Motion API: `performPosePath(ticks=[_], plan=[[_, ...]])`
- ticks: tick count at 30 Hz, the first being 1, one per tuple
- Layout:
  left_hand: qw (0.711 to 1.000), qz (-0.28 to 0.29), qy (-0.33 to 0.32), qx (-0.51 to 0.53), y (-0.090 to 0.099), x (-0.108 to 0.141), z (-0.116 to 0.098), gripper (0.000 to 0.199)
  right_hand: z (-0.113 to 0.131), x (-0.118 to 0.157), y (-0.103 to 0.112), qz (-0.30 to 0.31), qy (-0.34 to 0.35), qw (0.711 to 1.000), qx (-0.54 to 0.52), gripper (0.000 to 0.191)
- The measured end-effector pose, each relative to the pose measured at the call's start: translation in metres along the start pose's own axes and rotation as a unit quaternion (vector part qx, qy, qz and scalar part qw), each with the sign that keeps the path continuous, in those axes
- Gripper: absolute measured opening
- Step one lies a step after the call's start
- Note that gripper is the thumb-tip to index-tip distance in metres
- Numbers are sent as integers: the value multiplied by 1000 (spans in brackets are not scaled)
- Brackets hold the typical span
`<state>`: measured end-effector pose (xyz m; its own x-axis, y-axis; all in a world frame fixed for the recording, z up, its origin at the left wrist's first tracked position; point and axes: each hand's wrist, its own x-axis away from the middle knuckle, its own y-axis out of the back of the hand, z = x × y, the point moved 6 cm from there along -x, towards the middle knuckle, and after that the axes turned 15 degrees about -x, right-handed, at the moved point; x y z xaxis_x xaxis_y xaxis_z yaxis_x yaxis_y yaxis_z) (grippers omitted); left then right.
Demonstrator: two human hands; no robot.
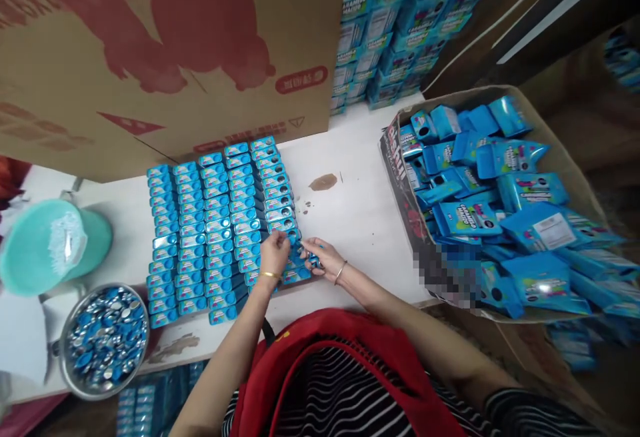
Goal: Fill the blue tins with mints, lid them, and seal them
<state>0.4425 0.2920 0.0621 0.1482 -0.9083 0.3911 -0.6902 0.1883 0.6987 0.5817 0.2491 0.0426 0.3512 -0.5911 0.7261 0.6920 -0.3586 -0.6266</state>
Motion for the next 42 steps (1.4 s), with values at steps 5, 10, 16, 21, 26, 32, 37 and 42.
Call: performPosePath(ticks=[5,10,16,21,26,32,37,42], plan=[[991,-19,-2,-129,1,-18,-4,6,-3,-16,7,-18,-1,1000,-3,42],[966,34,3,-255,-2,-31,-11,12,-2,-18,14,-26,-6,1000,-5,41],[919,103,32,-378,-7,-44,-15,26,0,-17,23,-47,-15,999,-7,39],[902,112,13,-417,-6,-43,-21,27,1,-16,22,-48,-13,999,-22,33],[926,76,-60,-365,-9,-16,-20,24,8,-12,25,-51,11,997,-62,24],[965,29,-129,-228,-19,11,-9,22,15,-8,29,-60,24,993,-94,18],[976,2,-140,-166,-6,-4,-12,18,22,-12,20,-49,28,994,-96,21],[955,-23,-169,-242,6,-39,-28,17,28,-21,14,-46,40,996,-59,25]])
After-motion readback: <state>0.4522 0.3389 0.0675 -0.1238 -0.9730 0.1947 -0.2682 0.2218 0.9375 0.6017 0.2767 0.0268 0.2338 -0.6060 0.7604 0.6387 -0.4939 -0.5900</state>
